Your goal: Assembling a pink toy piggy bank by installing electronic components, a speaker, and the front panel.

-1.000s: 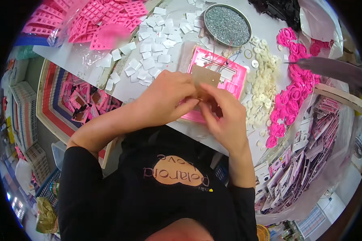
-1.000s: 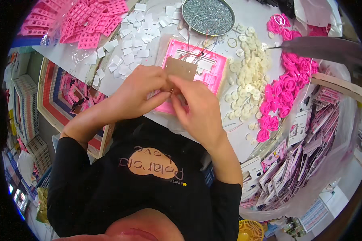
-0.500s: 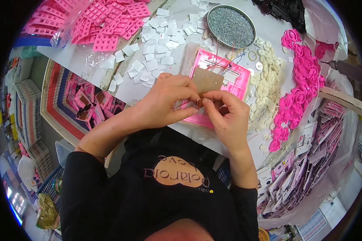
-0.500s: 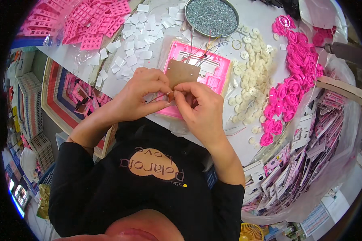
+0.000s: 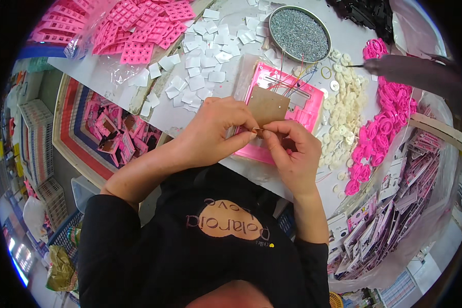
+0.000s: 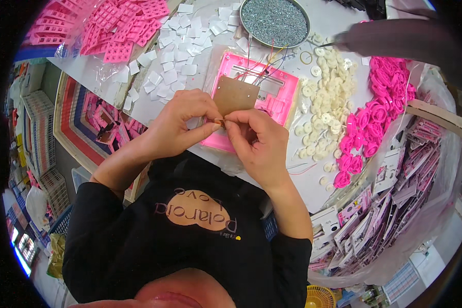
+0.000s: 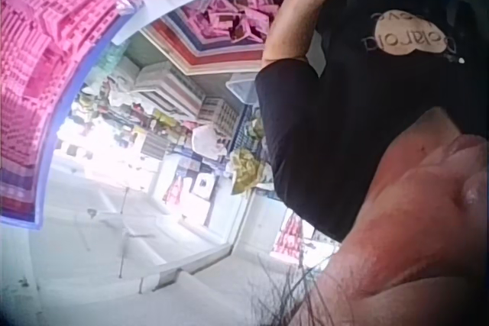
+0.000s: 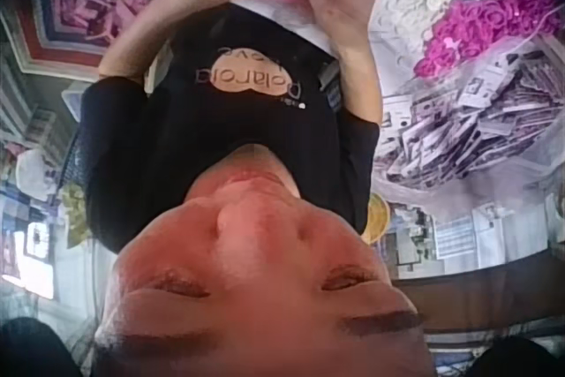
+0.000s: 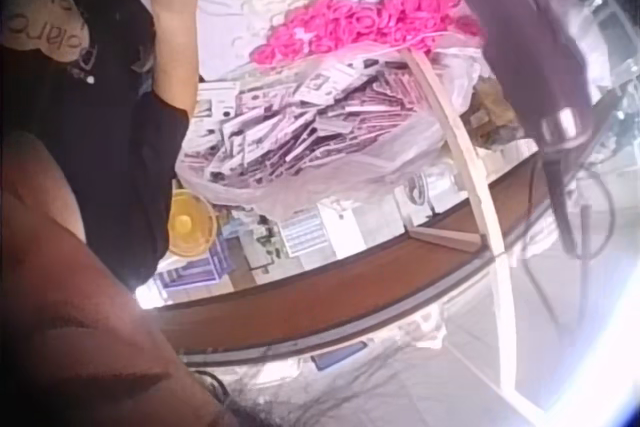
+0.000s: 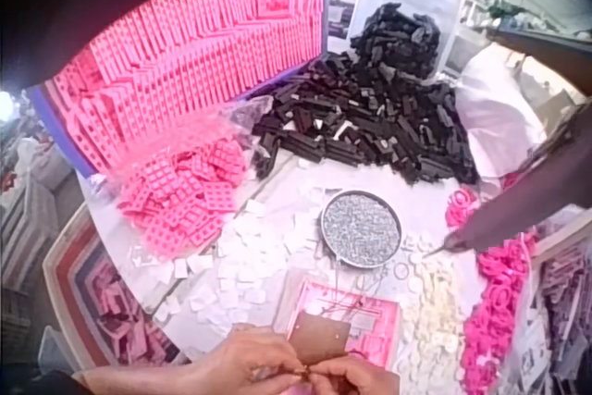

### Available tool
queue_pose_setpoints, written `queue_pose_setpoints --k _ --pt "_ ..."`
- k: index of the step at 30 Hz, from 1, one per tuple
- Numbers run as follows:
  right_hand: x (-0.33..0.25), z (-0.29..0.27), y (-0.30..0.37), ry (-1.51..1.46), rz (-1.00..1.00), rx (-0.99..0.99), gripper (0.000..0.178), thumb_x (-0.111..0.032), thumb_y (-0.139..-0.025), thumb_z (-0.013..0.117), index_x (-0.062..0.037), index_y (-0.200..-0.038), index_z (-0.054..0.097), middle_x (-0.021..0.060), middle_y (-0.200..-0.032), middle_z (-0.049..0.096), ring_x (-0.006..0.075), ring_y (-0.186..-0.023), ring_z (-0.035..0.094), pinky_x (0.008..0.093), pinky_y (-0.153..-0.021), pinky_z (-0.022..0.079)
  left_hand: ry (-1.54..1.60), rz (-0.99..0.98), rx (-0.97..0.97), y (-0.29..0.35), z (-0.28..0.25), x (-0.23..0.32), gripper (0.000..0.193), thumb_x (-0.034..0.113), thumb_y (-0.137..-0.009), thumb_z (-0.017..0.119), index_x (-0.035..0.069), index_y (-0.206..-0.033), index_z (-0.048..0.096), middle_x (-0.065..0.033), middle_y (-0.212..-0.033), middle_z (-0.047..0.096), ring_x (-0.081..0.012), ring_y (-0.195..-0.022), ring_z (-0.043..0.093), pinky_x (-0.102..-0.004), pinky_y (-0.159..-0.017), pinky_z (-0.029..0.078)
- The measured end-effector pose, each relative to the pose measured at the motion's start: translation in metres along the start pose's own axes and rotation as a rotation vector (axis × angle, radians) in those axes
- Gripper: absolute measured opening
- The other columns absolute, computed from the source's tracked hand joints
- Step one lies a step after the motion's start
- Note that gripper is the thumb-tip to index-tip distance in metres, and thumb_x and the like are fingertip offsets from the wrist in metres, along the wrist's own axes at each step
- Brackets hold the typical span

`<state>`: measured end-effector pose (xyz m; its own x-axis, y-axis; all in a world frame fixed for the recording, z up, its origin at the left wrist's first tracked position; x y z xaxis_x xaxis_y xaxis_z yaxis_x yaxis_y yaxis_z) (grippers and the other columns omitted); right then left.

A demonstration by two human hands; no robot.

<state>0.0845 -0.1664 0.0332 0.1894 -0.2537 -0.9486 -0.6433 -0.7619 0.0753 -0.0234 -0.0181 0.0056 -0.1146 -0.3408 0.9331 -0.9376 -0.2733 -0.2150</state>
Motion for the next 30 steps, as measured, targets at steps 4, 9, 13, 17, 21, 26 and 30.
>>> queue_pose_setpoints --k 4,9,13,17,21,26,30 --pt "0.002 0.003 -0.001 0.005 -0.075 0.014 0.008 0.001 -0.087 0.073 -0.0004 -0.095 0.072 0.0038 -0.078 0.067 0.0071 -0.06 0.059 0.0229 -0.054 0.046 -0.167 -0.065 -0.018 -0.003 -0.004 0.018 0.01 0.006 -0.078 0.072 0.009 -0.087 0.068 -0.0028 -0.083 0.063 -0.0236 -0.083 0.062 -0.0383 -0.077 0.041" --pt "0.0 0.0 0.0 -0.015 -0.067 0.058 0.009 0.003 -0.088 0.073 0.0004 -0.097 0.072 0.0051 -0.083 0.071 0.0067 -0.064 0.063 0.0207 -0.056 0.048 -0.331 -0.048 0.142 0.005 -0.003 0.021 0.016 0.009 -0.076 0.074 0.014 -0.09 0.067 0.0004 -0.089 0.059 -0.0217 -0.089 0.058 -0.0407 -0.084 0.034" --pt "-0.001 0.001 0.0 -0.009 -0.076 0.06 0.01 0.003 -0.088 0.072 0.0007 -0.098 0.071 0.0052 -0.084 0.071 0.0064 -0.066 0.064 0.0203 -0.056 0.049 -0.302 -0.022 0.125 0.006 -0.004 0.025 0.016 0.01 -0.076 0.075 0.015 -0.089 0.066 0.0019 -0.09 0.059 -0.0212 -0.09 0.057 -0.041 -0.083 0.032" --pt "0.0 0.001 0.001 -0.007 -0.081 0.081 0.01 0.002 -0.089 0.073 0.0004 -0.098 0.072 0.0047 -0.083 0.071 0.0061 -0.065 0.063 0.0206 -0.056 0.048 -0.312 -0.055 0.046 0.009 -0.002 0.018 0.013 0.01 -0.078 0.074 0.015 -0.087 0.066 0.0023 -0.09 0.06 -0.0207 -0.089 0.057 -0.0404 -0.082 0.032" --pt "0.0 0.001 0.002 0.002 -0.031 0.058 0.01 0.001 -0.089 0.073 -0.0004 -0.098 0.071 0.0048 -0.083 0.07 0.0073 -0.066 0.062 0.0219 -0.056 0.048 -0.242 -0.057 0.046 0.009 -0.001 0.017 0.011 0.01 -0.08 0.073 0.015 -0.086 0.065 0.0024 -0.089 0.061 -0.0198 -0.088 0.058 -0.04 -0.081 0.032" --pt "-0.013 0.005 -0.001 0.445 -0.516 0.163 0.024 0.006 -0.079 0.073 -0.0029 -0.101 0.07 0.009 -0.099 0.068 0.0249 -0.085 0.064 0.0333 -0.071 0.053 -0.107 -0.097 0.056 0.009 0.0 0.013 0.009 0.006 -0.081 0.073 0.011 -0.085 0.066 -0.0008 -0.083 0.062 -0.0214 -0.08 0.06 -0.0391 -0.076 0.036" --pt "-0.021 0.008 0.01 0.38 -0.422 0.023 0.029 0.003 -0.075 0.077 -0.0014 -0.102 0.069 0.0102 -0.103 0.068 0.0304 -0.088 0.063 0.0376 -0.074 0.053 0.19 -0.159 0.129 0.009 0.008 0.006 0.008 0.004 -0.082 0.072 0.007 -0.084 0.065 -0.004 -0.079 0.063 -0.0234 -0.072 0.06 -0.0377 -0.07 0.041"
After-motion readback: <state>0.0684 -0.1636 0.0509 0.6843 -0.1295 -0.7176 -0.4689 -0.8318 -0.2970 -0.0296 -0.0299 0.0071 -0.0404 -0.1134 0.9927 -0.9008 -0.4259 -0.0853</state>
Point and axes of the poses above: each hand's wrist, its own y-axis away from the middle knuckle, its own z-axis out of the palm, x = y × z, the point moved 4 cm from there along -y, towards the middle knuckle
